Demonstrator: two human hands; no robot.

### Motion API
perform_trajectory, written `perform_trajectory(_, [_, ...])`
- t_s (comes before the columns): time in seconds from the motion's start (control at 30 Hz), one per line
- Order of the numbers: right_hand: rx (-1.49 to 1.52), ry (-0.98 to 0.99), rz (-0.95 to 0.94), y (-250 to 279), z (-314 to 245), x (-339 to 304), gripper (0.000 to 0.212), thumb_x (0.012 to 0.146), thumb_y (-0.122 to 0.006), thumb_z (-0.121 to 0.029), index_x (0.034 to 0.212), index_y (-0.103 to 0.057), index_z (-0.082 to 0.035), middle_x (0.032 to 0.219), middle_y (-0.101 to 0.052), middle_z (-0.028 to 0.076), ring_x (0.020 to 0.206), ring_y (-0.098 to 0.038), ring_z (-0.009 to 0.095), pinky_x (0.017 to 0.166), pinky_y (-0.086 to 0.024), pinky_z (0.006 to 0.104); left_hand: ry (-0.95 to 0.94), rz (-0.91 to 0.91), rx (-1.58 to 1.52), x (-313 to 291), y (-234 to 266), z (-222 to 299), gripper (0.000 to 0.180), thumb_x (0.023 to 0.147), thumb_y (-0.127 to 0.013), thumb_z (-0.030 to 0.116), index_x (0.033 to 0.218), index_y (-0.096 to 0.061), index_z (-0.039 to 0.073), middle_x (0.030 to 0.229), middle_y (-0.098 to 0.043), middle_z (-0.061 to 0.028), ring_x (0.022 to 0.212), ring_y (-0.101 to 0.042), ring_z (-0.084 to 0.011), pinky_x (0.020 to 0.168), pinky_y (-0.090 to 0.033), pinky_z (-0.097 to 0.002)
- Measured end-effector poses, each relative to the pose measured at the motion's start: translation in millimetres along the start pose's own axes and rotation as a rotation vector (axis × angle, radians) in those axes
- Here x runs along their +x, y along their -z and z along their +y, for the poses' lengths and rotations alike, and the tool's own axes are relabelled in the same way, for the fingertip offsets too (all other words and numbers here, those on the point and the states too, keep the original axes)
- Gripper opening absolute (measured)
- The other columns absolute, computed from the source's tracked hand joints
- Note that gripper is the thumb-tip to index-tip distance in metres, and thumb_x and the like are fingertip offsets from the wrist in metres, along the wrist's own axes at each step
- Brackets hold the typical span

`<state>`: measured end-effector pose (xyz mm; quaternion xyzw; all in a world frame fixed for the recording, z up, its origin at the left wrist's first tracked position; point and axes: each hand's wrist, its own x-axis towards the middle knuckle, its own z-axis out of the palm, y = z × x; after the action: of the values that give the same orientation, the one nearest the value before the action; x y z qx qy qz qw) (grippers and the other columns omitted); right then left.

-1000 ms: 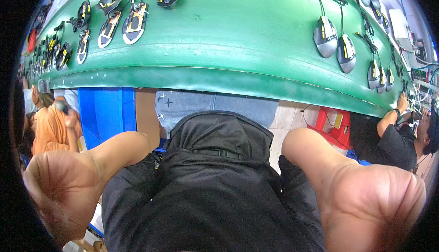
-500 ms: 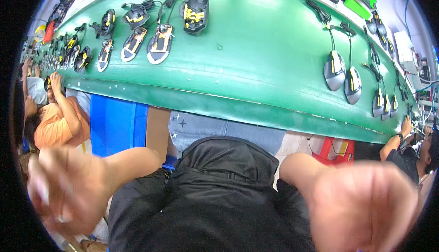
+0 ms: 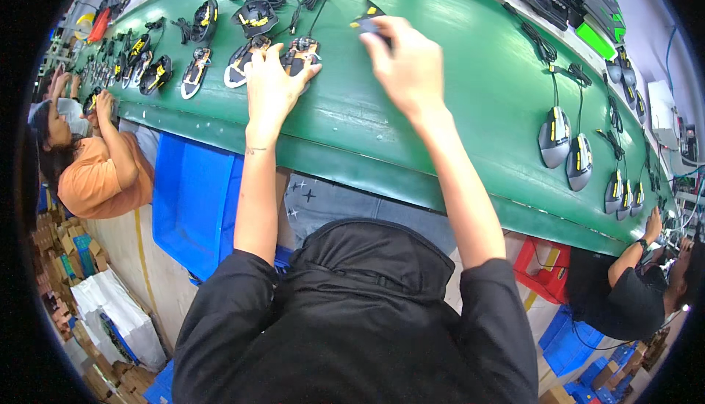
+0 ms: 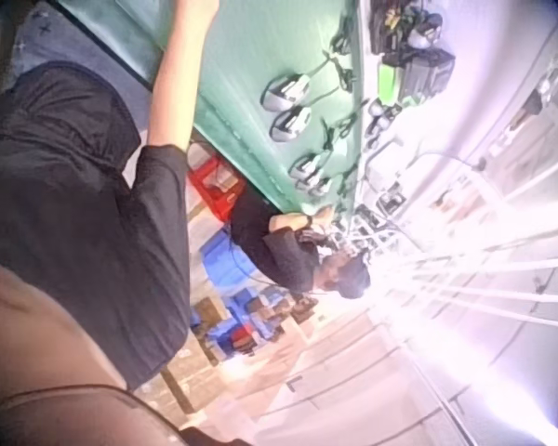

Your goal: The person assembles computer mice on an assembly line by fitting wires and circuit boards into the mouse bases, snapping the top shells onto the bases by hand, and placing the assembled mice back onto the conveyor belt.

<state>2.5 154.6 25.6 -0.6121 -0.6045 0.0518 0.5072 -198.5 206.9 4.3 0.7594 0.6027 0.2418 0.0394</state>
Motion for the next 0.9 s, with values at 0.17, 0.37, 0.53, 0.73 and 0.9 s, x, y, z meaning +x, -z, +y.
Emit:
perform_trajectory(0.17, [0.357, -0.587, 0.071, 89.4, 27.0, -21.6, 0.027, 0.094, -0.058, -0.022, 0.102, -0.069, 0.001, 0.090, -0.067, 0.003, 0.080, -0.059, 0.010, 0.075, -0.044, 0.0236, 0.061, -0.208, -0.192, 14.4, 5.2, 15.7, 0.062, 0.070, -0.084, 0.040, 0.104, -0.060, -0.005, 0.083, -0.068, -0.0130, 0.074, -0.067, -0.0225, 0.067, -0.052, -0.0329])
perform_trajectory(0.37, [-0.207, -0.489, -0.078, 129.4, 63.2, -32.6, 0.023, 0.090, -0.061, -0.022, 0.093, -0.071, -0.001, 0.087, -0.069, 0.005, 0.080, -0.061, 0.012, 0.075, -0.046, 0.0257, 0.491, -0.618, -1.613, -29.4, 7.7, 54.9, 0.026, 0.084, -0.071, 0.008, 0.105, -0.059, -0.001, 0.095, -0.065, -0.0117, 0.079, -0.066, -0.0178, 0.070, -0.057, -0.0324])
perform_trajectory(0.53, [-0.029, -0.475, 0.004, 98.9, -12.4, -30.5, 0.029, 0.088, -0.069, -0.027, 0.101, -0.073, -0.001, 0.094, -0.073, 0.009, 0.083, -0.066, 0.015, 0.076, -0.051, 0.0288, 0.539, -0.749, -1.894, -79.7, 16.2, 77.2, 0.035, 0.088, -0.067, 0.006, 0.119, -0.053, -0.004, 0.109, -0.064, -0.0205, 0.092, -0.069, -0.0299, 0.076, -0.061, -0.0416])
perform_trajectory(0.73, [0.630, -0.703, -0.410, 54.2, -12.7, -42.3, 0.030, 0.083, -0.075, -0.020, 0.101, -0.072, 0.004, 0.089, -0.072, 0.008, 0.082, -0.065, 0.011, 0.074, -0.050, 0.0244, 0.408, -0.777, -1.812, -87.6, 15.4, 72.2, 0.039, 0.089, -0.060, 0.014, 0.121, -0.051, -0.006, 0.107, -0.063, -0.0243, 0.085, -0.070, -0.0301, 0.071, -0.062, -0.0395])
perform_trajectory(0.9, [0.475, -0.706, -0.166, 51.1, -43.9, -62.2, 0.027, 0.084, -0.076, -0.020, 0.098, -0.071, 0.002, 0.084, -0.072, 0.008, 0.073, -0.065, 0.009, 0.068, -0.051, 0.0228, 0.464, -0.667, -1.896, -91.7, 3.6, 64.1, 0.053, 0.099, -0.036, 0.038, 0.132, -0.047, -0.003, 0.115, -0.063, -0.0195, 0.098, -0.067, -0.0288, 0.082, -0.058, -0.0418])
